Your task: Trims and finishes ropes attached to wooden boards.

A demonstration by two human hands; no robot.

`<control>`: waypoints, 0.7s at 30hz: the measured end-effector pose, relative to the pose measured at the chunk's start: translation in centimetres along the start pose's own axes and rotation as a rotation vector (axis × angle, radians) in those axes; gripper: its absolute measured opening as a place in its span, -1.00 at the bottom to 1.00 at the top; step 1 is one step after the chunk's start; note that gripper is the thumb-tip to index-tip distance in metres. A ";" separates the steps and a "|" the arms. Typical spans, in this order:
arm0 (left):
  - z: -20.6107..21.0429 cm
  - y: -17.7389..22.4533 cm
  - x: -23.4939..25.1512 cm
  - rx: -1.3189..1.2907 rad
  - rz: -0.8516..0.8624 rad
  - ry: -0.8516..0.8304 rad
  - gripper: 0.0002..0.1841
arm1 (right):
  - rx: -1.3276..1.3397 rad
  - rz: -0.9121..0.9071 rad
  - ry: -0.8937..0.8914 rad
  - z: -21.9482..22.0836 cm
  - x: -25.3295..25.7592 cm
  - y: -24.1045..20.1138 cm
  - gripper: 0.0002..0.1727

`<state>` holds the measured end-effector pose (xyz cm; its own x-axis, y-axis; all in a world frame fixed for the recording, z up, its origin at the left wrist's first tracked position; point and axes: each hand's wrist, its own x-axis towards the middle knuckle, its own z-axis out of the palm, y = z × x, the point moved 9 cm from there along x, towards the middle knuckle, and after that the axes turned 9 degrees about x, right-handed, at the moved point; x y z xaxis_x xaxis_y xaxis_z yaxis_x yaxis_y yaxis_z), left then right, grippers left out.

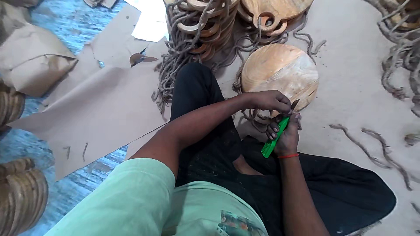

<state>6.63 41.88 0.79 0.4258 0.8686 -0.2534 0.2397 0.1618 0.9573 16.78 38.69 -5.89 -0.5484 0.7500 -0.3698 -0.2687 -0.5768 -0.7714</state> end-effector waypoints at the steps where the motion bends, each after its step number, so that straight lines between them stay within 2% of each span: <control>1: 0.1 0.0 0.0 -0.009 -0.003 -0.006 -0.75 | 0.001 0.010 -0.001 -0.1 0.0 0.0 -0.32; 11: -1.1 -0.4 0.6 0.240 -0.025 0.077 -0.75 | 0.070 0.019 -0.021 -0.2 0.0 -0.2 -0.33; 15: -0.8 0.2 0.5 0.235 0.003 0.056 -0.76 | 0.103 0.096 0.024 -0.3 -1.0 0.3 -0.27; 21: -1.1 -0.4 0.6 0.198 -0.024 0.060 -0.77 | 0.103 0.101 0.062 -0.7 -0.3 0.6 -0.21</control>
<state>5.85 42.86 0.43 0.3664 0.8929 -0.2618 0.4183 0.0933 0.9035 17.32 38.33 -6.56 -0.5273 0.7035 -0.4765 -0.2963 -0.6779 -0.6728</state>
